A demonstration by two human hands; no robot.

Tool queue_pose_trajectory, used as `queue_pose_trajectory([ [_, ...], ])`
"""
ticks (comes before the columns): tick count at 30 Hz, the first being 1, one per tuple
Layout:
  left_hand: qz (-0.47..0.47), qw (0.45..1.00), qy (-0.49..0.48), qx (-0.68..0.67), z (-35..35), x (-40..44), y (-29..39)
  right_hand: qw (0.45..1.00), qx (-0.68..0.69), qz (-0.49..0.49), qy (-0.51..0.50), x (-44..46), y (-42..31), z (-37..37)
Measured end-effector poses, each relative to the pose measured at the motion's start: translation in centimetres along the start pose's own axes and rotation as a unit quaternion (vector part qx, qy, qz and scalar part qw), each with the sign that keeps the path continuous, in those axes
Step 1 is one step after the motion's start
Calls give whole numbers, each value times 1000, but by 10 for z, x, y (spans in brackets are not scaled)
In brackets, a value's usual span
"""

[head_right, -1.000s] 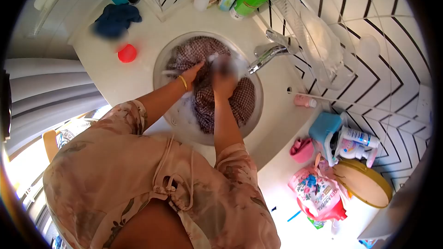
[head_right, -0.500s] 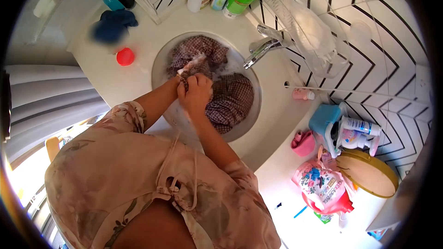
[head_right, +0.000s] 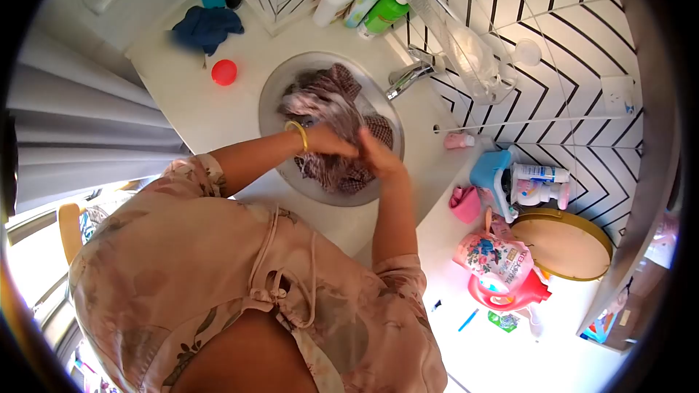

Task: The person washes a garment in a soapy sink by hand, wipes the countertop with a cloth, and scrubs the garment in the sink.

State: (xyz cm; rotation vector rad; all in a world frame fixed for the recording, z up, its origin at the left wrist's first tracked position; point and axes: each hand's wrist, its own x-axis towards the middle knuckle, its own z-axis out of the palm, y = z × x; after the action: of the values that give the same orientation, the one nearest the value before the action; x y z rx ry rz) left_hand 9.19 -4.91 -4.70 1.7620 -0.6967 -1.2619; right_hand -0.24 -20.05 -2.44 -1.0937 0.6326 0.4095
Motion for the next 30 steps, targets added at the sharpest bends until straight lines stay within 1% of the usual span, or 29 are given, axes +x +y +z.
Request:
queue_pose_trajectory([
  [1, 9, 997, -38, 74, 12, 8, -9, 1000, -11, -9, 25, -5, 3, 14],
  [3, -41, 994, -94, 40, 9, -18, 7, 996, -32, -31, 74, -17, 3, 38],
  [4, -66, 990, -121, 23, 9, -29, 11, 994, -11, -35, 104, -10, 14, 27],
  [5, -28, 979, -132, -154, 17, -36, 4, 979, -96, -101, 152, -5, 23, 19],
  [6, 10, 935, -140, -325, 28, -41, -6, 950, -179, -164, 198, 0, 30, 11],
  [7, 47, 862, -142, -485, 35, -43, -15, 908, -259, -226, 241, 1, 34, 9],
  [8, 129, 773, -207, -586, 38, -41, -20, 909, -249, -242, 228, -12, 24, 24],
  [10, 34, 659, -212, -721, 20, -51, -21, 910, -228, -277, 206, -57, -19, 75],
  [11, -14, 592, -211, -778, 13, -54, -20, 905, -234, -288, 210, -71, -31, 87],
  [13, 68, 618, -180, -762, 12, -47, -6, 892, -249, -310, 213, -96, -51, 107],
  [14, 111, 629, -162, -753, 12, -45, 2, 896, -232, -319, 205, -109, -61, 119],
  [17, 46, 659, -99, -744, -5, -81, 58, 900, -198, -350, 168, -148, -85, 145],
  [19, 146, 603, -193, -760, 12, -9, 27, 895, -201, -373, 137, -170, -99, 148],
  [21, 352, 489, -333, -725, 4, -11, 55, 896, -226, -362, 125, -187, -111, 145],
  [22, 409, 589, -252, -650, -10, -4, 62, 896, -234, -356, 120, -192, -114, 140],
  [25, 232, 604, -161, -745, -39, -33, 92, 917, -246, -293, 115, -195, -120, 109],
  [26, 243, 592, -165, -751, -47, -33, 87, 928, -278, -234, 83, -188, -118, 85],
  [29, 187, 582, -85, -787, -63, -16, 64, 918, -323, -186, 133, -144, -96, 57],
  [30, 191, 564, -128, -793, -67, -13, 53, 938, -291, -161, 100, -119, -80, 32],
])
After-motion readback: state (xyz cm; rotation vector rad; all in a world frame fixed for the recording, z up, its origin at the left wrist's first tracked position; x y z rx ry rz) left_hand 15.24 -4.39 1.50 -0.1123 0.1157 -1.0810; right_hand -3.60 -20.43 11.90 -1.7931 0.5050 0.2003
